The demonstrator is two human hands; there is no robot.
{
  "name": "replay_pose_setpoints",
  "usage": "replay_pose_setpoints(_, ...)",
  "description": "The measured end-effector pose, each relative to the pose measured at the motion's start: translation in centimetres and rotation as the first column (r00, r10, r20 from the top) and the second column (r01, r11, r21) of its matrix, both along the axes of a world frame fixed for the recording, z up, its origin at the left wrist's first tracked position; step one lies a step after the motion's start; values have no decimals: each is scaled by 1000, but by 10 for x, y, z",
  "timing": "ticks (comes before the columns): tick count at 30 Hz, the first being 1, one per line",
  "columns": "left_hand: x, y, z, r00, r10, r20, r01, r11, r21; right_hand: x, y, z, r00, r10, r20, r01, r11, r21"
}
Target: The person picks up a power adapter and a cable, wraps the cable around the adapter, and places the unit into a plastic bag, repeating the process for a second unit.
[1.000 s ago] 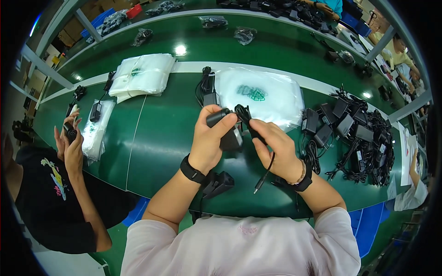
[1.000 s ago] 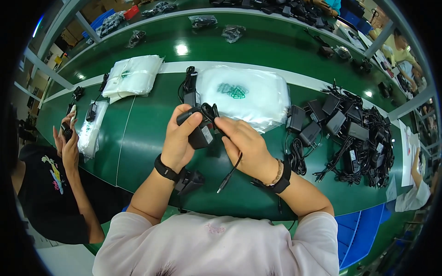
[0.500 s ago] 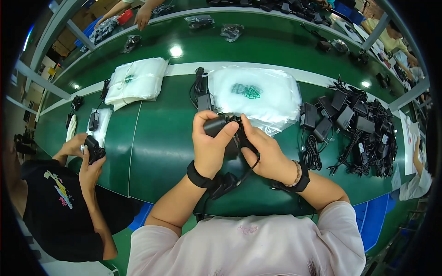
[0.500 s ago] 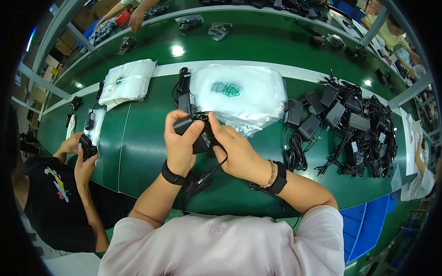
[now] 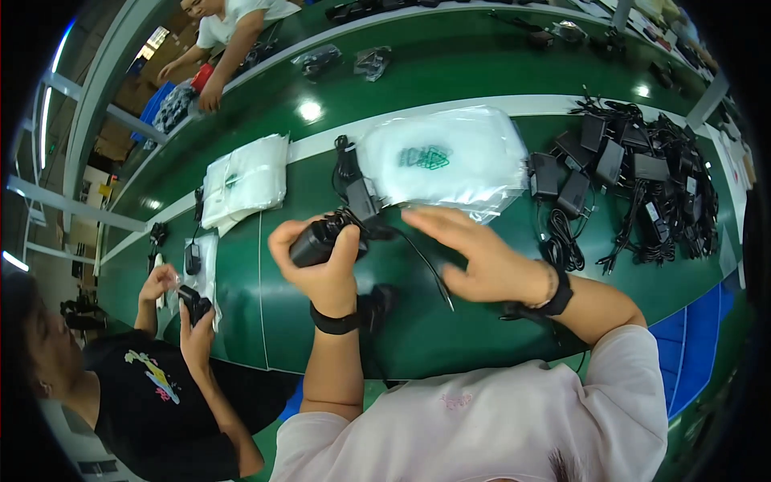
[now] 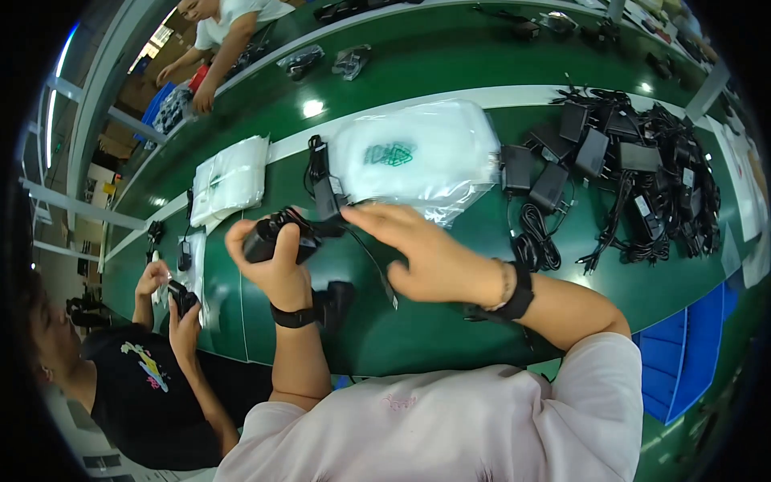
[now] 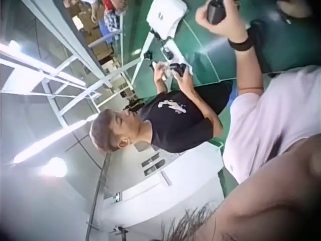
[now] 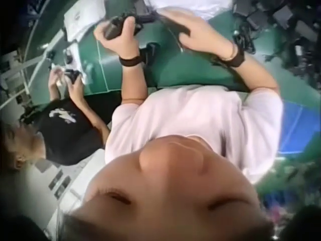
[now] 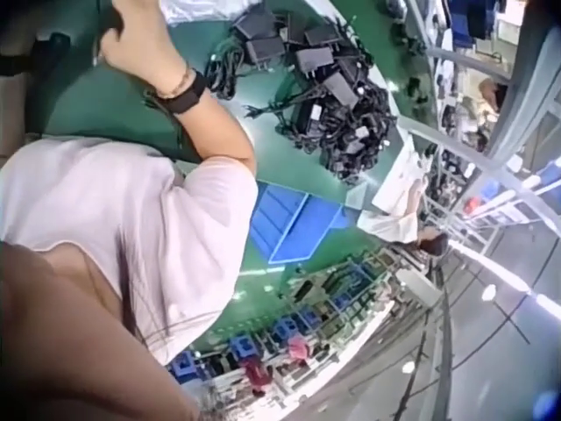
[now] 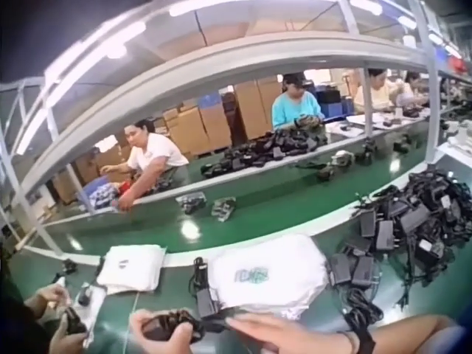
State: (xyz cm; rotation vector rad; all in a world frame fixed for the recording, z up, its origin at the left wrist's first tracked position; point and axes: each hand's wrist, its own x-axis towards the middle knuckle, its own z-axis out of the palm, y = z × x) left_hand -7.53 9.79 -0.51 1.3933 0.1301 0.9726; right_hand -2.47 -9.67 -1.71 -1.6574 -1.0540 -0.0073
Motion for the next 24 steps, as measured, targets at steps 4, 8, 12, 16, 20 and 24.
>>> replay_pose_setpoints(4, -6, 12, 7, 959, 128, 254, -216, 908, 359, 6, -8, 31, 804, 53, -592, -226, 949, -222)
replay_pose_setpoints(8, -11, 1, 14, 950, -101, 296, -13, 934, 358, -2, -2, 36, 357, 31, -933, -351, 931, -103)
replay_pose_setpoints(12, -20, -12, 12, 874, -422, 242, 345, 888, 304, -8, 10, 14, -56, 304, -951, -73, 949, 308)
replay_pose_setpoints(16, -20, -28, -4, 842, -535, 70, 539, 840, -61, -12, 16, 6, 230, 202, -952, 20, 977, 212)
replay_pose_setpoints(20, -7, -44, -11, 926, -377, -12, 357, 885, -297, -19, 16, 4, 550, 86, -830, 33, 992, 125)
replay_pose_setpoints(24, -3, -60, -5, 913, -398, -84, 348, 872, -345, -25, 5, -2, 919, -154, -363, 193, 979, 72)
